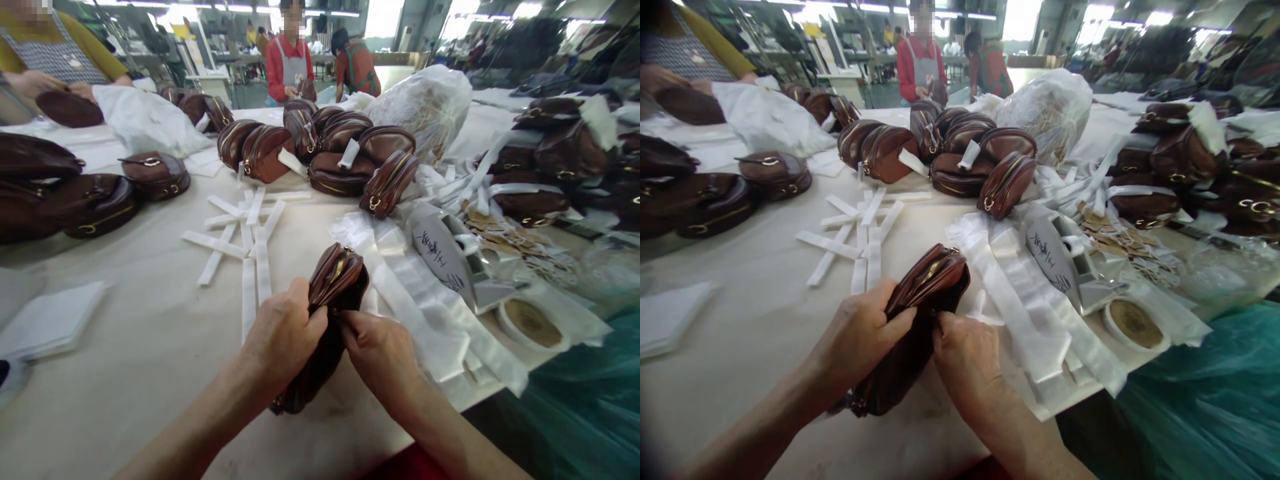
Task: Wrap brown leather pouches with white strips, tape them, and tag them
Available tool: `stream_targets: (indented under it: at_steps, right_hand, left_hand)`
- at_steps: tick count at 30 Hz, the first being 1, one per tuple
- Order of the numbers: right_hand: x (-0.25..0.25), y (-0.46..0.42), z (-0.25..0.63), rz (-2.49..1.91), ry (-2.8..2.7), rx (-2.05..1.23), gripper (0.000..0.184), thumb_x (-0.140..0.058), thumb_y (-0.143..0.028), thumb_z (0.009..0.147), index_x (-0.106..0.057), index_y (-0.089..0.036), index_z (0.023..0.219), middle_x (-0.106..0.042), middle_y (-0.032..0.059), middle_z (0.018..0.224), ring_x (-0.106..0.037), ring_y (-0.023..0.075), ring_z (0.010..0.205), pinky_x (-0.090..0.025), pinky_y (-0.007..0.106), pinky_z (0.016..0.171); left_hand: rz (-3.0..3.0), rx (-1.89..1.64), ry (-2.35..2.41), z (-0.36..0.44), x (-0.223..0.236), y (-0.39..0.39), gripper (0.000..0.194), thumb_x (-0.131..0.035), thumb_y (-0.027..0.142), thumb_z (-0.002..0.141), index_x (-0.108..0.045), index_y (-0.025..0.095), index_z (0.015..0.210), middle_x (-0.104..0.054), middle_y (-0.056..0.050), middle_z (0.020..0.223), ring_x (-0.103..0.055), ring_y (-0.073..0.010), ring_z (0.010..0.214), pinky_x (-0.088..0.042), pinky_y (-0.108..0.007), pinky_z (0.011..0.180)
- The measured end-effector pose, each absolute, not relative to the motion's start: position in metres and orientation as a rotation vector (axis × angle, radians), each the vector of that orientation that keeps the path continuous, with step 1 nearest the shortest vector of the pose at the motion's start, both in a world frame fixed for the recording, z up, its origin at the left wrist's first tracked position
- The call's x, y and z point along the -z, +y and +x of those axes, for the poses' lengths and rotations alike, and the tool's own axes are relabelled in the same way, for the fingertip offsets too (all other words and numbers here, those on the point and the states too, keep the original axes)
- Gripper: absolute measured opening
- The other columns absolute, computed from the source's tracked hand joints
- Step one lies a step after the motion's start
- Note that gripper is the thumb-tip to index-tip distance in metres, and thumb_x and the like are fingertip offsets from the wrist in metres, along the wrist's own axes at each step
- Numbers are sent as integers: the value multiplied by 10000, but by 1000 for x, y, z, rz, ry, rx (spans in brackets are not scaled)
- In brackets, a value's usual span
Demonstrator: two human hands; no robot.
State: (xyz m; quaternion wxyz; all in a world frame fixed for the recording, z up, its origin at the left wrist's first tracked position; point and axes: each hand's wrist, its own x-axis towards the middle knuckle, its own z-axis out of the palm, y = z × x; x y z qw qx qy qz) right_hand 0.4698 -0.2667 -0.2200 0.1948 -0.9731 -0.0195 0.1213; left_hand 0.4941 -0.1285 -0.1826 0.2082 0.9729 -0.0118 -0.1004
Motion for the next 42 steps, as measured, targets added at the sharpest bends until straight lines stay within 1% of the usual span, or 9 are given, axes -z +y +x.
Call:
stream_targets:
  at_steps: [3, 6, 13, 21, 25, 29, 33, 39, 42]
  right_hand:
    - [225, -269, 469, -2736, -85, -243, 246, -464, -226, 882, -670, -235, 747, -712, 33, 741, -647, 177, 662, -256, 277, 529]
    - [229, -269, 467, -2720, -84, -197, 232, -463, -193, 874, -652, -221, 743, -703, 33, 729, -636, 165, 630, -238, 276, 517]
    - [234, -264, 462, -2689, -93, -140, 173, -470, -116, 840, -619, -175, 774, -692, 64, 772, -644, 178, 670, -273, 270, 525]
    - [236, -260, 465, -2674, -138, -121, 193, -444, -157, 861, -609, -175, 763, -679, 65, 749, -628, 172, 633, -260, 277, 512]
    - [242, -258, 463, -2656, -109, -9, 192, -456, -207, 852, -609, -182, 738, -664, 44, 706, -589, 153, 585, -234, 277, 514]
    - [246, -262, 462, -2657, -62, 81, 185, -463, -191, 821, -601, -186, 698, -639, 31, 649, -557, 134, 567, -220, 275, 521]
    - [241, -270, 461, -2688, 6, 41, 219, -479, -210, 839, -583, -195, 647, -627, 14, 618, -538, 120, 545, -212, 276, 518]
    - [222, -267, 464, -2810, -198, 63, 192, -491, -180, 858, -619, -202, 717, -621, 34, 721, -583, 140, 633, -258, 271, 531]
    - [213, -260, 473, -2849, -186, -108, 227, -445, -149, 864, -636, -185, 746, -638, 60, 756, -610, 151, 642, -299, 262, 531]
  left_hand:
    - [2759, 301, -38, 491, 181, -139, 75, -485, 234, 824, -471, 189, 765, -605, -16, 637, -585, -186, 609, -343, -245, 534]
    - [2818, 303, -45, 488, 180, -148, 79, -477, 242, 832, -463, 195, 771, -612, -24, 641, -598, -204, 620, -348, -256, 539]
    - [2901, 269, -50, 482, 181, -159, 76, -479, 251, 832, -453, 198, 784, -608, -25, 630, -609, -209, 619, -343, -259, 536]
    - [2887, 221, -35, 482, 182, -154, 81, -488, 255, 821, -456, 199, 772, -599, -14, 636, -594, -195, 622, -357, -249, 550]
    - [2875, 188, -4, 485, 182, -149, 78, -505, 253, 811, -482, 191, 769, -589, -9, 629, -579, -187, 615, -355, -244, 546]
    - [2803, 163, 36, 487, 184, -142, 77, -511, 260, 801, -515, 184, 791, -575, 4, 613, -559, -171, 595, -361, -240, 546]
    - [2731, 106, 66, 487, 188, -136, 118, -519, 294, 786, -502, 186, 743, -531, 24, 558, -516, -152, 542, -348, -235, 521]
    - [2697, 45, 67, 486, 192, -133, 130, -520, 301, 769, -483, 190, 713, -489, 43, 522, -472, -127, 485, -324, -225, 489]
    - [2688, 29, 77, 483, 193, -134, 129, -525, 292, 769, -467, 194, 710, -468, 50, 502, -461, -124, 462, -315, -222, 475]
